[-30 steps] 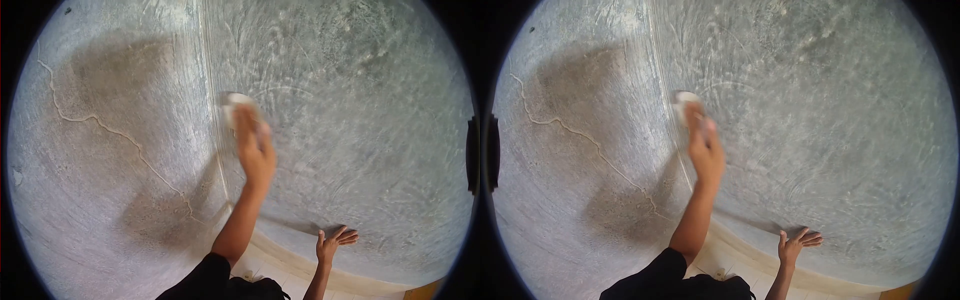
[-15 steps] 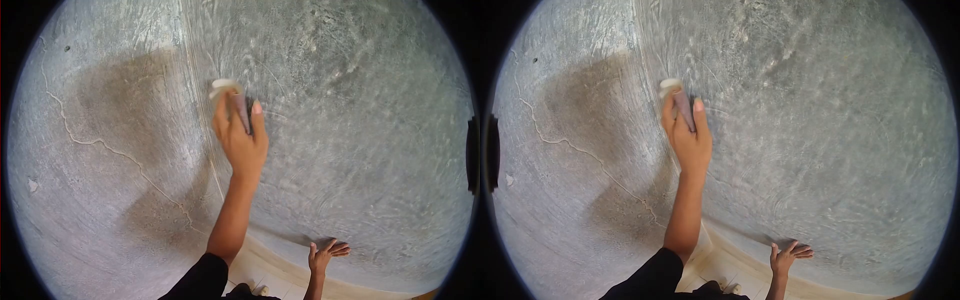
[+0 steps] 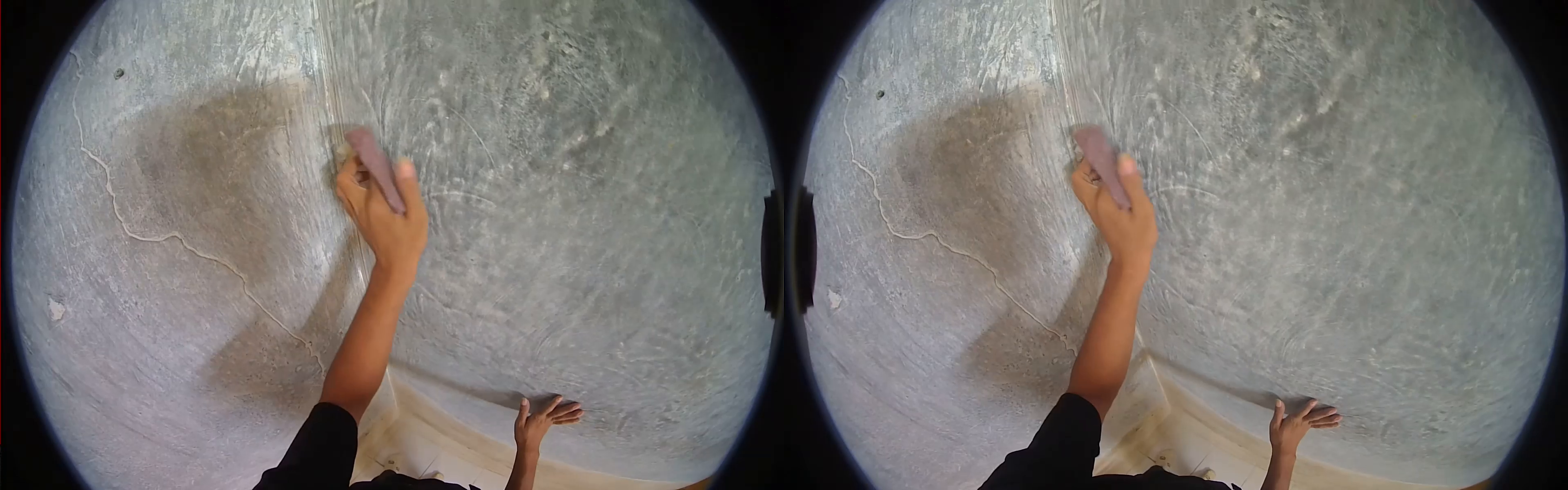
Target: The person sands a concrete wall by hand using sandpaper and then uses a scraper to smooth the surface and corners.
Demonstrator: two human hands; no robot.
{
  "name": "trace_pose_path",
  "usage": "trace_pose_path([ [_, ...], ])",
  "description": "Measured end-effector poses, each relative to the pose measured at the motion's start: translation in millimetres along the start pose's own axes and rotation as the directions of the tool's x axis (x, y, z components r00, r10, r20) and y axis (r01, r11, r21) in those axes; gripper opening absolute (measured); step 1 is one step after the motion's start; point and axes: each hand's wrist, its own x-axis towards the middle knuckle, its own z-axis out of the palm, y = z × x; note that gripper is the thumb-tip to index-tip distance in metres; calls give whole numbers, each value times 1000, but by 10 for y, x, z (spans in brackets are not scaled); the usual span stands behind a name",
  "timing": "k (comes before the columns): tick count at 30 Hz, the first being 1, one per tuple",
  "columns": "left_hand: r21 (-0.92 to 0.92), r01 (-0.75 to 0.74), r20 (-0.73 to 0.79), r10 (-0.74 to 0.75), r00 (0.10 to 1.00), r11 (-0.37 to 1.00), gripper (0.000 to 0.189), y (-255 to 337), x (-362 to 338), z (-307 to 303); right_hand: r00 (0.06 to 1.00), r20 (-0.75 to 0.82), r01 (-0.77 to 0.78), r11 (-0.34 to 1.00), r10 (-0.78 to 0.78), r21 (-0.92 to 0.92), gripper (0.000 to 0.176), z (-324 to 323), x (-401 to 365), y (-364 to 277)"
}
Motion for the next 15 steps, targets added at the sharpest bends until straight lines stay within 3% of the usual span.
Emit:
trace_pose_path([
  [3,110,-159,8,159,987,981,63,135,-74,-39,1000,-14,-11,1000,11,-20,86,-8,5,-36],
  [6,77,-118,129,108,986,990,68,134,18,-98,999,-38,-25,999,24,-36,85,5,16,-38],
  [9,180,-61,81,47,996,982,65,206,347,-104,998,-59,-17,999,14,-48,83,8,30,-66],
  [12,-56,28,36,-26,999,998,60,292,434,-99,998,-68,-12,997,7,-74,83,0,45,-74],
  [15,-227,-57,-24,53,998,972,55,252,260,40,999,-47,-24,997,21,-72,83,4,24,-40],
])
